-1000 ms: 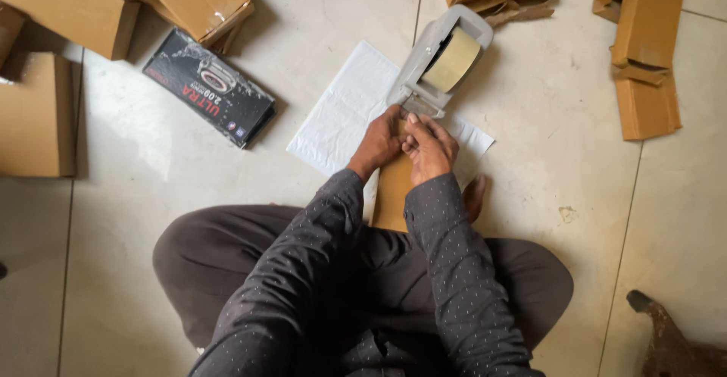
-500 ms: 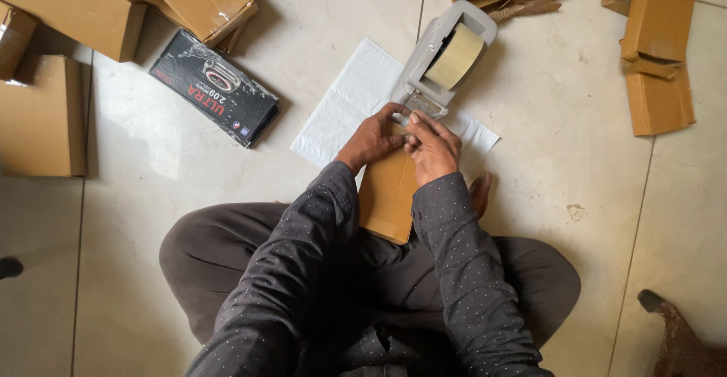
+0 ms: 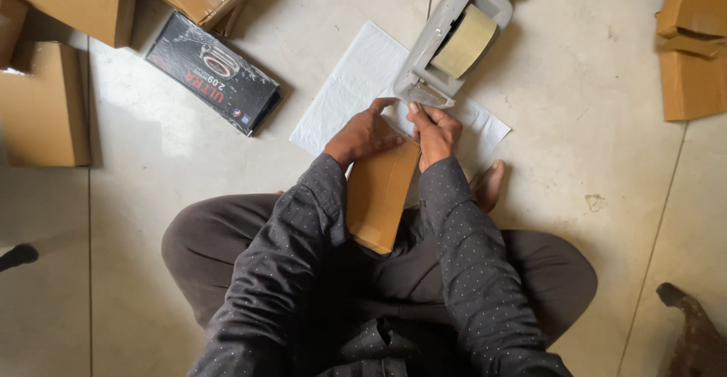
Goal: The person sits on the floor and packs smartwatches into small cardboard boxes. They open the watch packaging, place the watch and accessories into the box, close the flaps, and seal the box with tape using a tape dispenser.
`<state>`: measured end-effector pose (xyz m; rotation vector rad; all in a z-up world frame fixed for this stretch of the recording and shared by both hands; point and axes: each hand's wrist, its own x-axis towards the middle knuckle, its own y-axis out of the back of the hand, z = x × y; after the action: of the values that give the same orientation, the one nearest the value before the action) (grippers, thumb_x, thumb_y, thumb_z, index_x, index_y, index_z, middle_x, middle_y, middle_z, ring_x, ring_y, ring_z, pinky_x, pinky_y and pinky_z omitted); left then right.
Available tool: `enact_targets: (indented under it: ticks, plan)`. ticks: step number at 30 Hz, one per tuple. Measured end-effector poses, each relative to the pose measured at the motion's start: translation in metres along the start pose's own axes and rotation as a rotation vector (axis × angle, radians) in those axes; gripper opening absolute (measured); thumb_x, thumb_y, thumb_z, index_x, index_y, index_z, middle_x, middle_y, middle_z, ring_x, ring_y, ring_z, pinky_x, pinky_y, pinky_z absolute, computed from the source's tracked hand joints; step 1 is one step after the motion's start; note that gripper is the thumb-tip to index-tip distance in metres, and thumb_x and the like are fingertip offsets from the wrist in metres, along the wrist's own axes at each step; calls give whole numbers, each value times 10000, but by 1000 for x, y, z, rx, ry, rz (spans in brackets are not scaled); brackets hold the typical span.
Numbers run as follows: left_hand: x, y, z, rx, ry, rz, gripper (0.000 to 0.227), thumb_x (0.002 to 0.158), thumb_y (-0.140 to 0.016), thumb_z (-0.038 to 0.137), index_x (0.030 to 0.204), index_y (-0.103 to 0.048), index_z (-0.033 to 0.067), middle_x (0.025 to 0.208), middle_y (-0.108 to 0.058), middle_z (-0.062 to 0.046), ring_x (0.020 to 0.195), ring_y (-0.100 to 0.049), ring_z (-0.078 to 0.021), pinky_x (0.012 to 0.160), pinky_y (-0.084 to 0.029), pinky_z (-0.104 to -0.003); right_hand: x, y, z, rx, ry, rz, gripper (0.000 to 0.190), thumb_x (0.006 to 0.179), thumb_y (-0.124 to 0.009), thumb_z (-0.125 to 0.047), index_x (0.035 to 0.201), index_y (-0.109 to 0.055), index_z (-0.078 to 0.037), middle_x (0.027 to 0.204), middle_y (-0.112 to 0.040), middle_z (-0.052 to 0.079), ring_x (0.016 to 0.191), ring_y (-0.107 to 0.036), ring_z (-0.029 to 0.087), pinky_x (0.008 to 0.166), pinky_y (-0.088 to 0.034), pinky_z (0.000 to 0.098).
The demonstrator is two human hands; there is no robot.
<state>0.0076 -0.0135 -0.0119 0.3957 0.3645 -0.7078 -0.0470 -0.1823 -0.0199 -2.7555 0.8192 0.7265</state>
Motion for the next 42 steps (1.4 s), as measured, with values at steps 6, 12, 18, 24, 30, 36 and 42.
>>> enact_targets:
  ticks: [6, 12, 18, 24, 30, 36, 42]
  plan:
    - [-27, 12, 21, 66, 78, 134, 851, 826, -871, 297, 1490, -374, 107, 1137, -724, -229, 1094, -710, -343, 957, -556, -412, 20, -2, 33, -728, 374, 31, 162, 853, -822, -93, 966, -820, 24, 877, -769, 130, 784, -718, 192, 770, -560, 322]
    - [-104, 27, 59, 7, -274, 590, 975, 894, -844, 195, 1606, -184, 107, 1153, -700, -205, 1048, -729, -320, 919, -586, -410, -26, 30, -30, -312, 18, -115, 529, 849, -750, -28, 1349, -592, 44, 967, -772, 95, 771, -703, 142, 630, -530, 295]
    - [-150, 6, 104, 52, -550, 687, 1072, 902, -856, 197, 1645, -84, 147, 1213, -696, -171, 1054, -747, -322, 913, -610, -403, -138, 61, -138, 48, 186, -496, 836, 921, -665, 63, 1643, -246, 40, 862, -664, 69, 795, -622, 129, 746, -517, 273]
    - [-172, -24, 106, 169, -760, 648, 1104, 926, -865, 216, 1649, -35, 141, 1267, -680, -171, 1046, -752, -309, 870, -627, -380, -200, 59, -176, -47, 174, -580, 912, 902, -702, 39, 1663, -201, 22, 839, -659, 76, 791, -617, 128, 775, -522, 280]
    - [-190, -25, 118, 204, -836, 649, 707, 919, -861, 208, 1450, -414, 72, 1216, -673, -137, 1025, -743, -307, 848, -629, -372, -216, 54, -174, -16, 256, -590, 916, 925, -718, 6, 1682, -202, 21, 826, -636, 73, 780, -597, 137, 749, -499, 283]
    - [-192, -17, 133, 313, -917, 625, 364, 908, -830, 182, 1185, -624, 64, 1188, -638, -114, 983, -734, -293, 805, -627, -359, -220, 53, -171, 88, 260, -580, 913, 952, -722, -18, 1690, -185, 13, 850, -635, 82, 807, -597, 147, 791, -499, 292]
    - [-181, -19, 137, 236, -841, 580, 343, 882, -842, 212, 1109, -612, 98, 1219, -606, -135, 904, -734, -266, 713, -627, -338, -224, 47, -170, 58, 248, -413, 865, 946, -646, 3, 1673, -176, -5, 870, -663, 70, 760, -570, 118, 716, -484, 280]
